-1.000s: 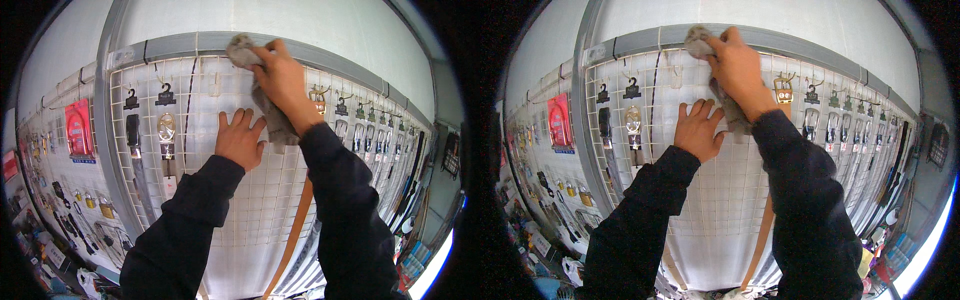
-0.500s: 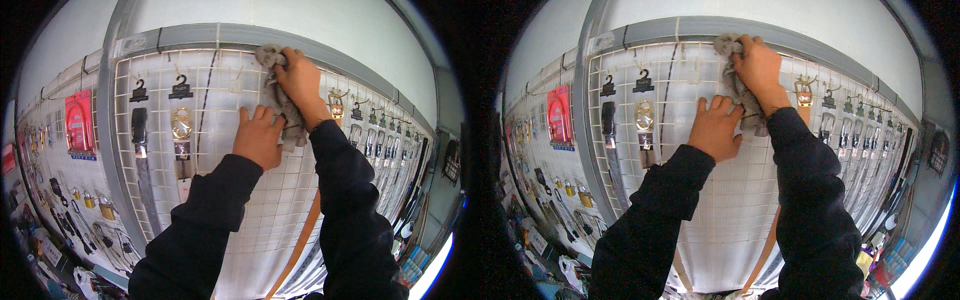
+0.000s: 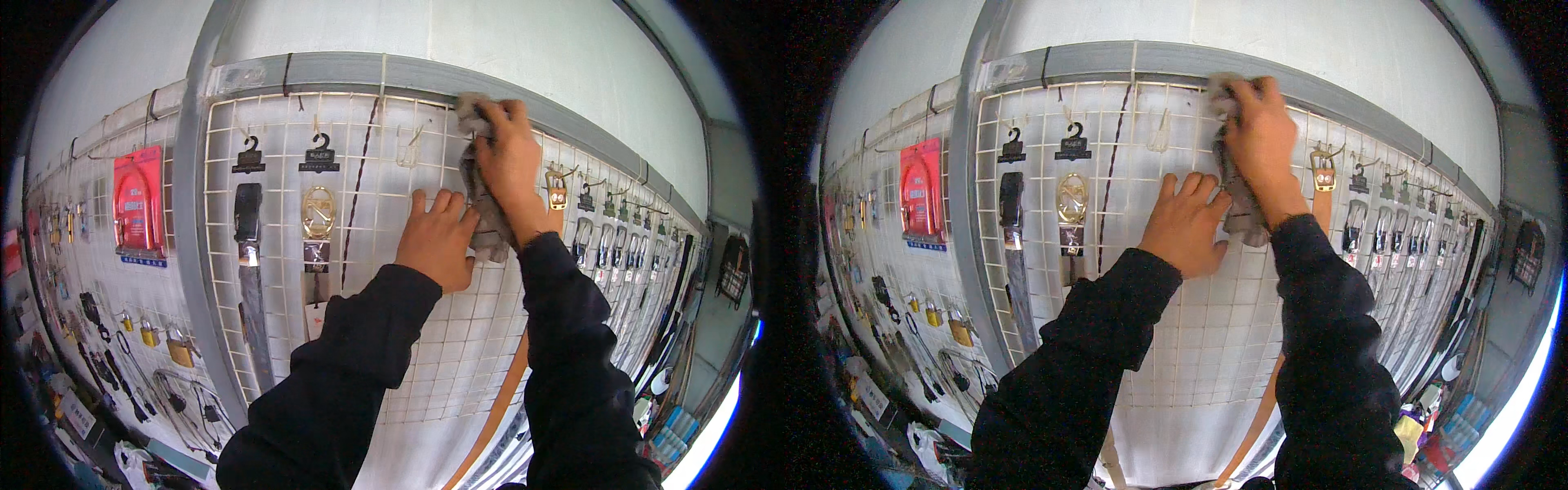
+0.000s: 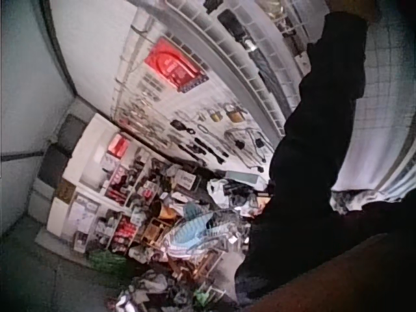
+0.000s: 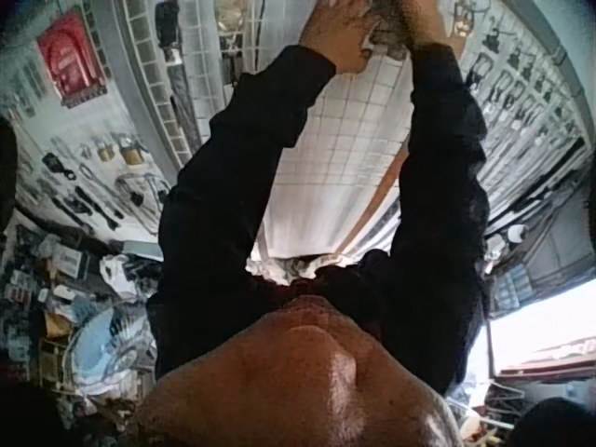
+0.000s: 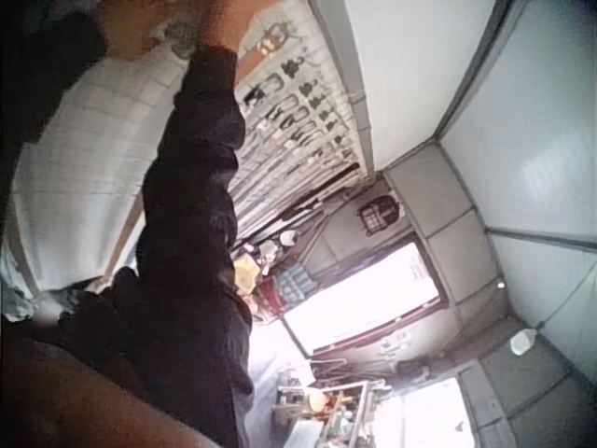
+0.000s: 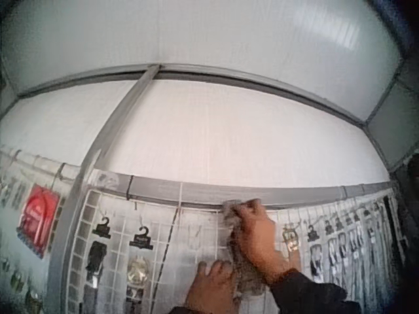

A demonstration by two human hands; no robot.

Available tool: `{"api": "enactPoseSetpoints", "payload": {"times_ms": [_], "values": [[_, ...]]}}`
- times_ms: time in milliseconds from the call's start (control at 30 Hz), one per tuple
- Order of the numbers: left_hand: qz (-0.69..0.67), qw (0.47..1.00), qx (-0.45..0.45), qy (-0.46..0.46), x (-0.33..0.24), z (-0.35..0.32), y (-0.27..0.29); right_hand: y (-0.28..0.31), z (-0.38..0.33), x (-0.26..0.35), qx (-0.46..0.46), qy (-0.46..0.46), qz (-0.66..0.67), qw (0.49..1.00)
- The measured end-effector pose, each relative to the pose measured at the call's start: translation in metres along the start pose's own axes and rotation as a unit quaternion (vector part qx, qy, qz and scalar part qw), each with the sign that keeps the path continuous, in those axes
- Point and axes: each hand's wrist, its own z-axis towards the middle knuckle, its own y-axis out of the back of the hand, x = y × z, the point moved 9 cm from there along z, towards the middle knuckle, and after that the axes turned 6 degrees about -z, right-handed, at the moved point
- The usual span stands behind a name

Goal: The person wipes a white wire display grid with a cloth, moving methodically across the surface. They briefly adjust a hanging item before resuming wiping. The person continues to clean different sections of the grid throughout the clip.

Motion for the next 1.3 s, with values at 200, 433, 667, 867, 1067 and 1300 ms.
{"api": "enactPoseSetpoints", "payload": {"times_ms": [200, 433, 667, 867, 1067, 1300], "values": [[-0.019, 1.000, -0.015, -0.003, -0.002, -0.001, -0.001, -0.023, 0.010, -0.001, 0.105, 0.050, -0.059, 0.991], [-0.042, 0.999, -0.020, -0.012, 0.000, -0.002, 0.001, -0.001, -0.013, -0.042, 0.059, 0.008, -0.050, 0.997], [-0.026, 1.000, -0.017, -0.005, -0.002, -0.001, 0.001, 0.006, 0.001, -0.030, 0.041, -0.027, 0.055, 0.997], [0.011, 0.999, -0.020, -0.024, -0.001, 0.000, 0.001, -0.015, -0.019, -0.009, 0.075, -0.036, 0.074, 0.994], [-0.036, 0.999, 0.019, 0.001, 0.003, -0.001, -0.005, -0.008, -0.039, -0.002, 0.082, -0.024, 0.078, 0.993], [-0.022, 0.996, -0.070, -0.042, 0.000, -0.004, 0.001, -0.039, -0.003, -0.025, 0.073, -0.069, 0.011, 0.995]]}}
